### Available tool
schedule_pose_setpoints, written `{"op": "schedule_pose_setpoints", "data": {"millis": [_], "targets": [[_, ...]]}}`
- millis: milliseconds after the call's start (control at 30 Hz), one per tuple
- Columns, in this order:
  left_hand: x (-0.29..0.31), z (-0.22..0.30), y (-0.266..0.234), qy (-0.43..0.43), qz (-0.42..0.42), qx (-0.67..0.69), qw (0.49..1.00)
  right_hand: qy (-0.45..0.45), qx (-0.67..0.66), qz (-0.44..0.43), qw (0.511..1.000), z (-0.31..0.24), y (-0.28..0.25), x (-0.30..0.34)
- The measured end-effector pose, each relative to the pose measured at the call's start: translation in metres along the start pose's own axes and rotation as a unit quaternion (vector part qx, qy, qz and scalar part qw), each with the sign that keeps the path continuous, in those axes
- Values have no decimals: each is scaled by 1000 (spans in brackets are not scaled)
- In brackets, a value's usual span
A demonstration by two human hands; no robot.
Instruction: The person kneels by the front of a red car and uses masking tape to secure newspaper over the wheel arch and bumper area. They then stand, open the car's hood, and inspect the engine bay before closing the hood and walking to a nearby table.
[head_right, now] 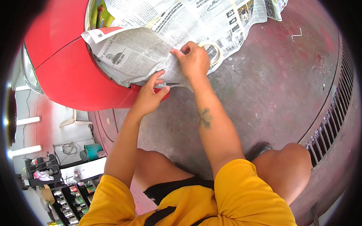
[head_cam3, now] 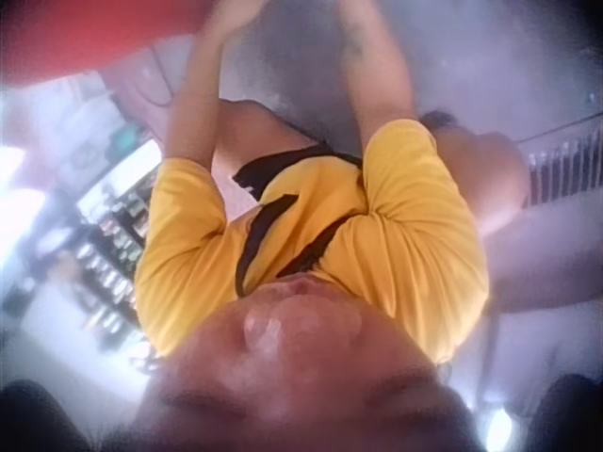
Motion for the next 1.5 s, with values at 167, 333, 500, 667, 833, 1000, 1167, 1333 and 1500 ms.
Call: {"op": "schedule_pose_setpoints", "data": {"millis": [167,333,500,667,833,1000,1167,1333,1500], "targets": [[-8,22,0,-25,-89,53,994,29,-89,126,988,69,-27,9],[-14,2,1,-16,-82,90,992,74,51,-96,991,109,13,80],[-10,19,0,-72,-130,149,978,126,95,-146,977,159,41,69],[-11,6,2,-72,-144,186,969,150,139,-124,971,143,35,54],[-15,5,4,-70,-145,204,966,250,111,32,961,159,13,84],[-1,-8,16,-8,-106,223,969,85,39,-103,990,138,54,161],[32,-73,26,-70,-190,66,977,176,-167,-356,903,84,67,193],[58,-64,-16,-49,-70,89,992,139,-235,-577,770,38,51,156],[108,11,-93,32,117,191,974,27,-367,-555,746,-107,-18,100]]}}
Point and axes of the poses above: each hand's wrist, its own x-axis away from the middle knuckle, its own y-axis out of the palm, z = x × y, the point moved 6 cm from there along -x, towards the middle knuckle, and after that the axes turned 11 degrees about -y, right-handed, at the moved point
